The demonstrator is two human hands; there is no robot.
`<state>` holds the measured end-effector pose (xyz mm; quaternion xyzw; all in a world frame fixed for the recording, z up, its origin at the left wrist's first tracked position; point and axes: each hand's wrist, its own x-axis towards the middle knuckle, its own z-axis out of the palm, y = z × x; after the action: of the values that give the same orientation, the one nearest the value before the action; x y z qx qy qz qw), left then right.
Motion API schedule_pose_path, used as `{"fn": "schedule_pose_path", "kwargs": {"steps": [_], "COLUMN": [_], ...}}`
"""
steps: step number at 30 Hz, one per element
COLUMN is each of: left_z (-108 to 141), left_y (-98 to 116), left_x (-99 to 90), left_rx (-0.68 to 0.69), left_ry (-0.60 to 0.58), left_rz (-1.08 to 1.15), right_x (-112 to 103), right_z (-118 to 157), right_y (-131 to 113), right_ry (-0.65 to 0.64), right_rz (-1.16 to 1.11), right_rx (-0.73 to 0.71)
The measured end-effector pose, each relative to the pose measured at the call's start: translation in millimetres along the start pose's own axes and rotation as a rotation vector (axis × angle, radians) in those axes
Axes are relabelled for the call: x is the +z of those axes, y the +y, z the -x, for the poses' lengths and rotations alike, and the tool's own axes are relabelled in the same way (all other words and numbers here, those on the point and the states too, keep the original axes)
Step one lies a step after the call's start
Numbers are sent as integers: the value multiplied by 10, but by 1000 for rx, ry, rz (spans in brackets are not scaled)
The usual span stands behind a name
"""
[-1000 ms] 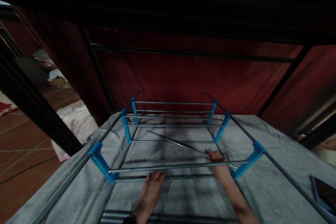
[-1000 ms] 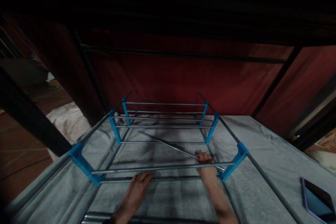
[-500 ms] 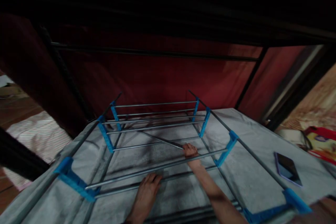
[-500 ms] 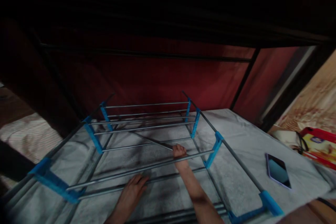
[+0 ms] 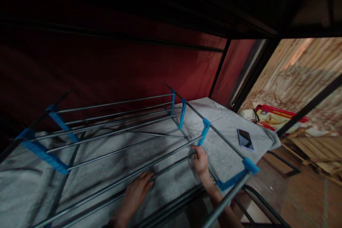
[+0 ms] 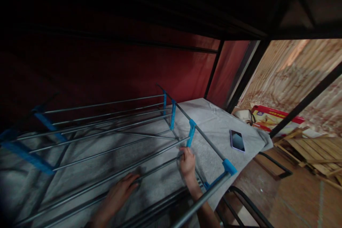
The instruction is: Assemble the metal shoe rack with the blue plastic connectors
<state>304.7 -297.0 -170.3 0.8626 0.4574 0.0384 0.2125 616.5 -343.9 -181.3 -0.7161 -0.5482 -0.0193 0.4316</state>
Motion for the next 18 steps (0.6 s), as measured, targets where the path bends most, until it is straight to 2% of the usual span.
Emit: {"fn": "schedule_pose_path", "kwargs": {"steps": [3, 7, 12, 18], "left_z": [-120, -172, -177, -193], "left_y": [139, 223, 215, 125], "left_x": [-12, -14, 14, 57], "left_rx": [15, 3, -5, 60], "left_ry": [-2, -10, 31, 74], "left_rz": [-3, 6, -2, 33], "right_x": [-129, -114, 6, 53], "right_z": [68, 58, 49, 51], "right_y": [173, 414, 586, 547], "right_ry": [54, 141, 20, 32], "right_rz": [19, -81, -148, -73], "right_rx": [106, 264, 249, 251]}}
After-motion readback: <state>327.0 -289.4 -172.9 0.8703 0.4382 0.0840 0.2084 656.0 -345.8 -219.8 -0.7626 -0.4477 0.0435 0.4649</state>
